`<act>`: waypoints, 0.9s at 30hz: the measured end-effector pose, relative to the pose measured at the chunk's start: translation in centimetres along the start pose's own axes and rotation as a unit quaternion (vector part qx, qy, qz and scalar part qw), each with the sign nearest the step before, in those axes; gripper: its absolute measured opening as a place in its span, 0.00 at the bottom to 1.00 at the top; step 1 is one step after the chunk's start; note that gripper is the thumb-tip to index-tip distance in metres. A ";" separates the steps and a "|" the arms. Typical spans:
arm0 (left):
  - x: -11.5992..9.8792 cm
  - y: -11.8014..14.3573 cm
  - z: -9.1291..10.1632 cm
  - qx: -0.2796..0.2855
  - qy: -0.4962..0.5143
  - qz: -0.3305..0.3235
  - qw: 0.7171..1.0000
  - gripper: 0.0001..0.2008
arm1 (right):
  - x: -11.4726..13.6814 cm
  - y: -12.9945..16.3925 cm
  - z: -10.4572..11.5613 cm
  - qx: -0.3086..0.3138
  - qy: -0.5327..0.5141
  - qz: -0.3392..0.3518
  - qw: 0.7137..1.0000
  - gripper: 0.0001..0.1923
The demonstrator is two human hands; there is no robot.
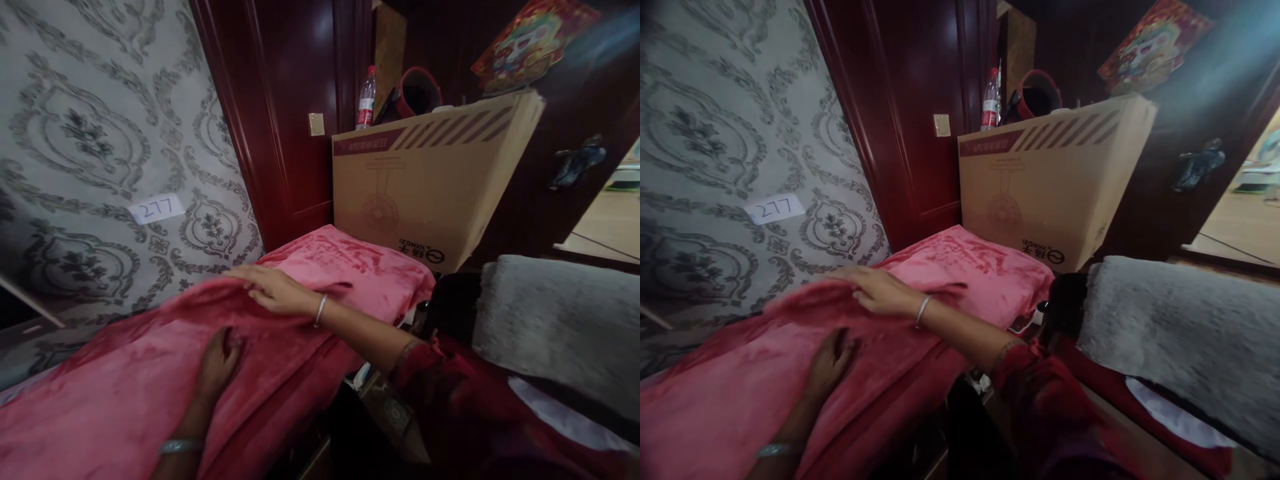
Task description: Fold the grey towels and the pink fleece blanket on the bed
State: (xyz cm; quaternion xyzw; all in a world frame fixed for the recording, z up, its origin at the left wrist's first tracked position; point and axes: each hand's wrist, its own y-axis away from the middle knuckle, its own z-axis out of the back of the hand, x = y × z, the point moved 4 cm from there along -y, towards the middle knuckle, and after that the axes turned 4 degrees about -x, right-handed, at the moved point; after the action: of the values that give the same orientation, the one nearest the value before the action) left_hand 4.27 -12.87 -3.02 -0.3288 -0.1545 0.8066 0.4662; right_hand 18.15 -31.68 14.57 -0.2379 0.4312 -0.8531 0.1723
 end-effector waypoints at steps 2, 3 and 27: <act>-0.2 0.0 -0.2 0.035 -0.018 0.013 0.999 0.21 | -1.3 3.2 0.2 -0.030 0.002 -0.063 0.998 0.25; -0.2 0.0 -0.3 0.046 -0.024 0.020 0.998 0.20 | -2.6 5.0 1.0 -0.056 0.015 -0.105 0.993 0.24; -2.0 1.0 1.6 -0.030 0.041 0.040 0.998 0.14 | -6.7 14.9 7.9 -0.216 0.082 -0.368 0.901 0.08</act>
State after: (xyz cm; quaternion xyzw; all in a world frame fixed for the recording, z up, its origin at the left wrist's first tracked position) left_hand 3.27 -14.95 -1.65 -0.3814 -0.1464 0.8053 0.4297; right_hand 29.34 -41.97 4.72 -0.3406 0.4990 -0.7582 -0.2452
